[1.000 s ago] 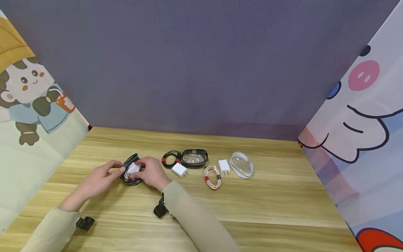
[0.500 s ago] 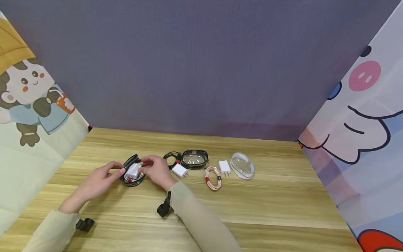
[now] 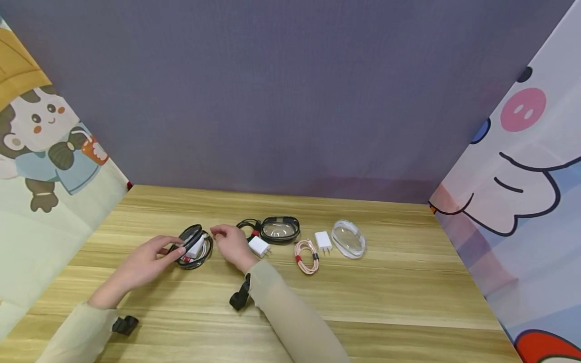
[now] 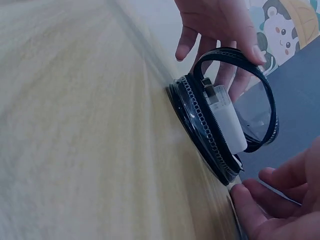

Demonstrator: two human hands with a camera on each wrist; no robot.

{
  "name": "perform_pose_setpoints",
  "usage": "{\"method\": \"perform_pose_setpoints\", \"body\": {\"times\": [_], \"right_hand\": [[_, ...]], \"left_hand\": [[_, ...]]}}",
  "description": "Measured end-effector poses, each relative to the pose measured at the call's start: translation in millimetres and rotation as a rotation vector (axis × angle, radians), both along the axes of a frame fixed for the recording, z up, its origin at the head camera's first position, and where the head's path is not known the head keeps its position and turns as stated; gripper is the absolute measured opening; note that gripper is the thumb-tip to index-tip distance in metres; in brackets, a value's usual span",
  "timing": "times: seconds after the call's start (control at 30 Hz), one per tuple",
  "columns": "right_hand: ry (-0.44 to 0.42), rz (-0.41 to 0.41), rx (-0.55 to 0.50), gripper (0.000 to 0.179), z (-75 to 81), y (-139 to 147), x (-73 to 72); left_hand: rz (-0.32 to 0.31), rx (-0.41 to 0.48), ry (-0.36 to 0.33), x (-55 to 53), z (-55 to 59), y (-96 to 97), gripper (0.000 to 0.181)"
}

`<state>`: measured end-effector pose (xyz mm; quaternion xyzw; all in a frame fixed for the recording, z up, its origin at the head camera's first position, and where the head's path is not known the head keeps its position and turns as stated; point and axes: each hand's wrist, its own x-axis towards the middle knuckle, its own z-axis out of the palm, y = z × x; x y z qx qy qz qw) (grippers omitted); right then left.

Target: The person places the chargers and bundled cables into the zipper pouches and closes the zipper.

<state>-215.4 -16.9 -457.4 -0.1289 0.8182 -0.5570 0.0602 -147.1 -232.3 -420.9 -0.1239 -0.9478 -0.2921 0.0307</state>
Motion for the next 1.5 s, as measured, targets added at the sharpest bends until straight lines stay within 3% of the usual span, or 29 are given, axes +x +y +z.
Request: {"method": "perform_pose_setpoints", "body": {"times": [0.27,0.57,0.83,1.1,1.5], "right_hand": [[-0.118,0.058,-0.19,0.032,-4.7,-2,0.1],[-0.196,0.065,-0.235,0.033,-0.9,2,3.9],[-0.224,0.084,-0.221,0.032,1.8,15,8.1],[-0.215,0.14,-0.153,0.031,6.2,34,16.7],[-0.221,0.212,-0.074,0.034,16.9,87,36.4]], "left_hand": [[0.008,-0.054,0.02,2.6,-0.7,3.6,0.05],[-0.017,-0.115,0.035,3.8,4.1,9.0,0.05],[-0.112,-0.156,0.043,2.5,1.2,8.9,0.042],[-0.219,-0.105,0.019,2.8,2.9,13.2,0.029],[-0.411,-0.033,-0.068,5.3,-3.1,29.3,0.029]]}}
